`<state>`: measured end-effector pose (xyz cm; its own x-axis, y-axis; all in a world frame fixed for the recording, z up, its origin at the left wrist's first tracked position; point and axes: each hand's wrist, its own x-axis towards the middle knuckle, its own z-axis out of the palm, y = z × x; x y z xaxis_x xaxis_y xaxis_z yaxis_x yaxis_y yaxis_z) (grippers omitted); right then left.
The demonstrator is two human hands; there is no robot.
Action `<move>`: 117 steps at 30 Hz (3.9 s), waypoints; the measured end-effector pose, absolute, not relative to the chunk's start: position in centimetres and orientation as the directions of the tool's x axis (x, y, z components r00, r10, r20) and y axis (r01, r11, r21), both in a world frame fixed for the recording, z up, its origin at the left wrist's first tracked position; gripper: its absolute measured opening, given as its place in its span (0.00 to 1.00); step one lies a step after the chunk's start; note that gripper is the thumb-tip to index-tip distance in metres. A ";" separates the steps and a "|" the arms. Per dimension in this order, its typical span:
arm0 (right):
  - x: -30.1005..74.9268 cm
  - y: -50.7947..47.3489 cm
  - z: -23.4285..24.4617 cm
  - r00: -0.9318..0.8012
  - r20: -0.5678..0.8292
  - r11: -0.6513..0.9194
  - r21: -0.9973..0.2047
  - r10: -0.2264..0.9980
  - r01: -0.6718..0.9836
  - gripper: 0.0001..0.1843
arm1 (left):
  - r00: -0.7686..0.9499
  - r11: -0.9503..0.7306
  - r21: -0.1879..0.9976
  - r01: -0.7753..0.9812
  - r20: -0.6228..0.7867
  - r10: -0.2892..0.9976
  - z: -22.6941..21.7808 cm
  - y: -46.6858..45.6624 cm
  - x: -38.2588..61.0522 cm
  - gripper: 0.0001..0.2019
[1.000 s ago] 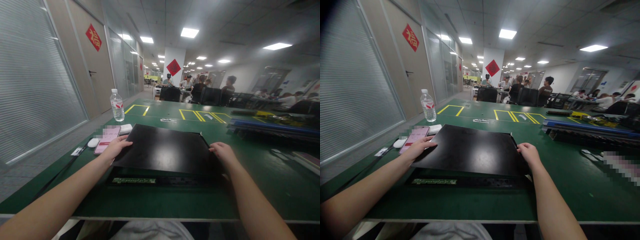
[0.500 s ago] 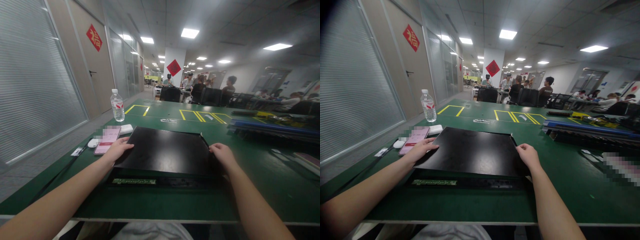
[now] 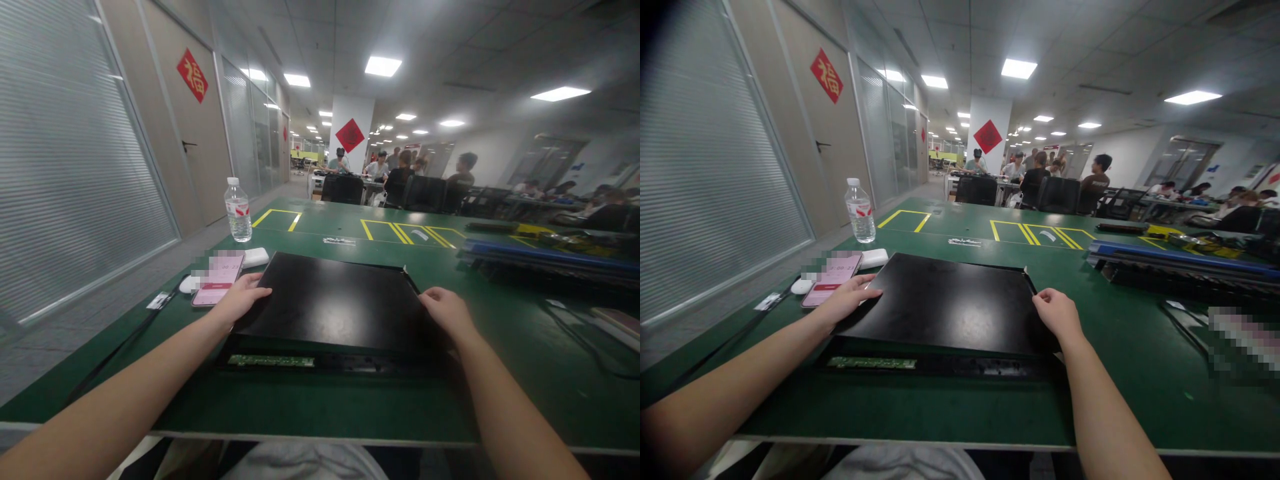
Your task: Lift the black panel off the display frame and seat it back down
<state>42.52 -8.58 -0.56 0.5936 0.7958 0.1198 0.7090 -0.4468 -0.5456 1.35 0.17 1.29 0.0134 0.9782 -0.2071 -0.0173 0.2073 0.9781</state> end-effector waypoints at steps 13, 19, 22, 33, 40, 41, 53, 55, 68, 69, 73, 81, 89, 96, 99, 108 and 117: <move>42.6 -8.5 -0.9 0.535 0.135 -0.433 -0.441 0.834 0.786 0.10 | 0.039 0.211 0.977 0.012 -0.212 0.977 1.3 -0.2 1.3 0.20; 42.9 -8.4 -1.0 0.520 0.145 -0.424 -0.420 0.842 0.803 0.11 | 0.031 0.222 0.975 0.011 -0.222 0.975 1.3 -0.2 1.4 0.21; 43.1 -8.3 -1.1 0.522 0.144 -0.427 -0.414 0.841 0.804 0.11 | 0.040 0.222 0.975 0.016 -0.222 0.974 1.2 -0.2 1.4 0.23; 43.7 -8.4 -1.3 0.532 0.152 -0.419 -0.456 0.833 0.785 0.11 | 0.059 0.235 0.972 0.009 -0.235 0.970 0.9 0.0 1.2 0.25; 43.7 -8.5 -1.2 0.529 0.164 -0.404 -0.473 0.833 0.783 0.10 | 0.081 0.270 0.962 -0.023 -0.268 0.960 1.7 -0.5 1.5 0.28; 43.6 -8.5 -1.1 0.531 0.166 -0.404 -0.477 0.831 0.781 0.10 | 0.076 0.272 0.962 -0.015 -0.270 0.960 1.8 -0.5 1.5 0.28; 44.0 -8.4 -1.2 0.547 0.151 -0.417 -0.493 0.823 0.764 0.10 | 0.079 0.232 0.970 -0.077 -0.226 0.971 1.7 -0.3 1.2 0.24; 43.8 -8.4 -1.1 0.550 0.147 -0.418 -0.501 0.822 0.758 0.10 | 0.082 0.226 0.968 -0.113 -0.217 0.973 1.8 -0.2 1.1 0.21; 44.4 -8.2 -1.6 0.552 0.162 -0.403 -0.521 0.818 0.752 0.09 | 0.088 0.016 0.989 0.150 -0.029 0.996 0.5 0.9 -0.1 0.21; 44.5 -8.2 -1.6 0.557 0.158 -0.406 -0.529 0.815 0.745 0.09 | 0.098 -0.005 0.984 0.178 -0.012 0.995 0.4 0.9 -0.2 0.19; 44.5 -8.2 -1.5 0.572 0.141 -0.414 -0.555 0.808 0.721 0.10 | 0.121 -0.091 0.959 0.268 0.060 0.991 0.0 1.3 -0.2 0.11; 44.2 -8.3 -0.9 0.596 0.086 -0.435 -0.602 0.798 0.669 0.08 | 0.055 -0.125 0.913 0.389 0.112 0.992 -1.5 2.4 -0.4 0.15; 44.2 -8.3 -0.9 0.608 0.082 -0.442 -0.611 0.790 0.657 0.10 | 0.077 -0.151 0.868 0.473 0.130 0.989 -1.8 2.6 -0.5 0.13; 44.2 -8.5 -0.9 0.614 0.069 -0.435 -0.644 0.786 0.629 0.11 | 0.104 -0.163 0.858 0.488 0.129 0.986 -2.1 2.8 -0.6 0.13; 44.0 -8.5 -0.7 0.619 0.063 -0.432 -0.661 0.782 0.613 0.12 | 0.110 -0.156 0.846 0.509 0.115 0.987 -2.2 3.0 -0.7 0.14; 43.7 -8.5 -0.5 0.610 0.069 -0.408 -0.683 0.789 0.605 0.11 | 0.097 -0.141 0.840 0.524 0.106 0.990 -2.7 3.5 -0.8 0.15; 43.7 -8.8 -0.5 0.606 0.050 -0.408 -0.694 0.794 0.593 0.12 | 0.159 -0.169 0.740 0.652 0.084 0.984 -3.3 3.9 -1.2 0.23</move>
<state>43.68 -8.75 -0.45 0.6057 0.7941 0.0504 0.5931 -0.4083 -0.6940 -1.16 3.90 -3.28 0.1594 0.9836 0.0843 0.6516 -0.1690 0.7395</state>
